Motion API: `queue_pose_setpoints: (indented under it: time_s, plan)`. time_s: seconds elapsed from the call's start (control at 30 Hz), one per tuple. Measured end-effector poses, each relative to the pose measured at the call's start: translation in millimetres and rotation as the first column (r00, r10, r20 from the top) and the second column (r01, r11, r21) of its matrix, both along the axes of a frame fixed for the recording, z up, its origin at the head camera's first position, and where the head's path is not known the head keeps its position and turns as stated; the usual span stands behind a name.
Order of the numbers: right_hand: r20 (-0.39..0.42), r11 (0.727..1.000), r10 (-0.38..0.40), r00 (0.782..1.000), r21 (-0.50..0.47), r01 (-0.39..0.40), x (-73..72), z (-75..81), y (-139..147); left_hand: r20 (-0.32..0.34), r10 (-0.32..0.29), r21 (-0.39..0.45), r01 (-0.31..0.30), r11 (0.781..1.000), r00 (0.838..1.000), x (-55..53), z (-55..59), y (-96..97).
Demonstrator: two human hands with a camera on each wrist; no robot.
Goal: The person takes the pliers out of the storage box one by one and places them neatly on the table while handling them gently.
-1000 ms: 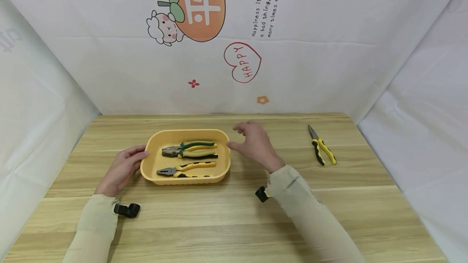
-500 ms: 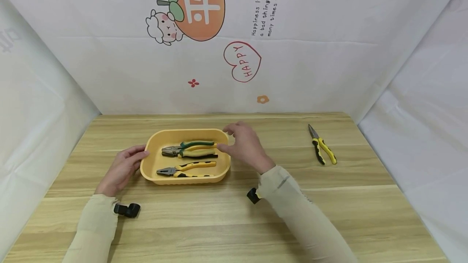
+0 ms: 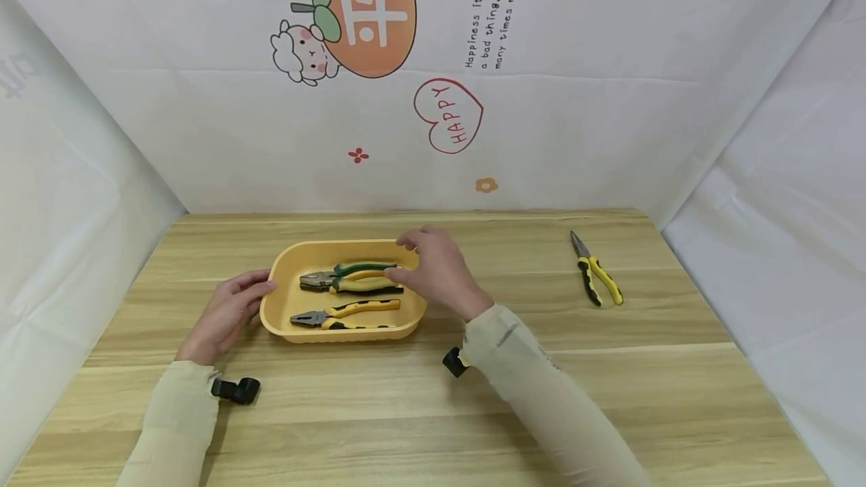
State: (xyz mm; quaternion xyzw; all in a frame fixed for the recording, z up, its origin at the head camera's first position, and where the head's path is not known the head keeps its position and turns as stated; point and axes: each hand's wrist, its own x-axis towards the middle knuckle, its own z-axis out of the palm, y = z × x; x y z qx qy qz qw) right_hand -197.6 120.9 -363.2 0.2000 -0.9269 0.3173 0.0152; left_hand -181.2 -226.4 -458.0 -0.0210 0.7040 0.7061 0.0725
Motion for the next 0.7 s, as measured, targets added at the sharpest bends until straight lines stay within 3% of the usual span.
queue_pose_setpoints:
  time_s: [0.7]
  plan:
    - [0.034,0.999,0.033,0.999,0.022,-0.034,-6.6,-8.2,-23,0.008,0.003,-0.002,-0.003,1.0,1.0,1.3,3.2,0.6]
